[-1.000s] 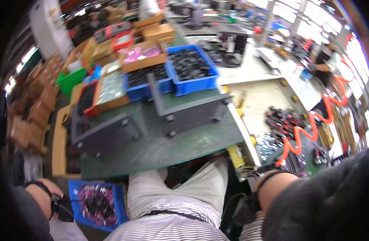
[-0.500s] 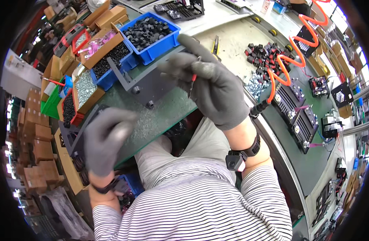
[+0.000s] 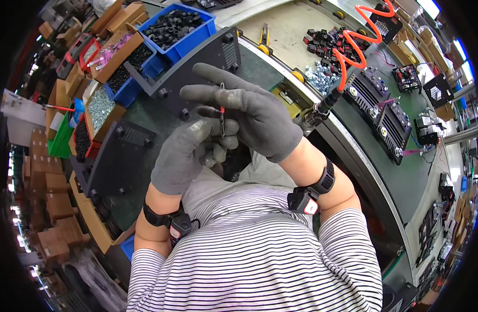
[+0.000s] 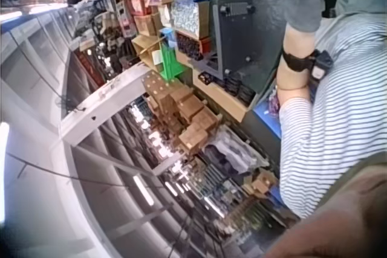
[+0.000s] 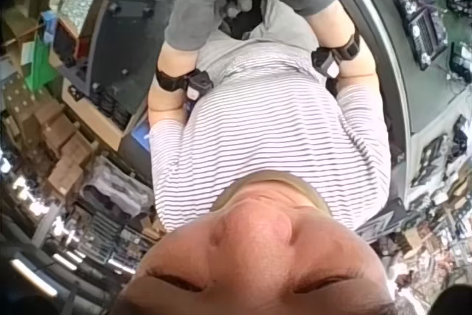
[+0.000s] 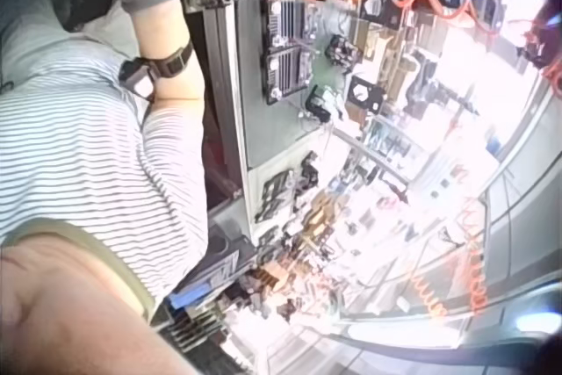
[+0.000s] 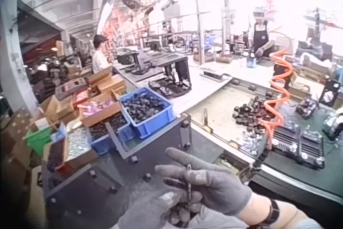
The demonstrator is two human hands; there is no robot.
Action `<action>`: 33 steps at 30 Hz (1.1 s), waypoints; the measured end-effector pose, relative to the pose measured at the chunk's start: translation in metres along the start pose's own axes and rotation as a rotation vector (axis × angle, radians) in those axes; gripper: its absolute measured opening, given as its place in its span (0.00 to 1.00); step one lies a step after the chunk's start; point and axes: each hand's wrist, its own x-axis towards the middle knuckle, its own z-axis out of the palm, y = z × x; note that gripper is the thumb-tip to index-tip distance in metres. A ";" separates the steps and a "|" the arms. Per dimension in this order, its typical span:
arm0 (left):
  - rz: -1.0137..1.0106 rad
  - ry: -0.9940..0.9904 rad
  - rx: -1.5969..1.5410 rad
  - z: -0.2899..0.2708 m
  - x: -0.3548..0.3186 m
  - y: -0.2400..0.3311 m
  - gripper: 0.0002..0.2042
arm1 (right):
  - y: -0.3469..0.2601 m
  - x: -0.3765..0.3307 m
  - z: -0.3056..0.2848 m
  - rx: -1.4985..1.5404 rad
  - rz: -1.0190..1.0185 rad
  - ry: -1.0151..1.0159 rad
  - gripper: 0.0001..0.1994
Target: Assembling components of a power supply or inverter unit using an air-powered screwdriver.
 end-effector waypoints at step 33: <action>0.018 0.096 0.294 0.014 0.034 0.003 0.14 | -0.009 -0.022 -0.026 -0.082 0.005 0.152 0.32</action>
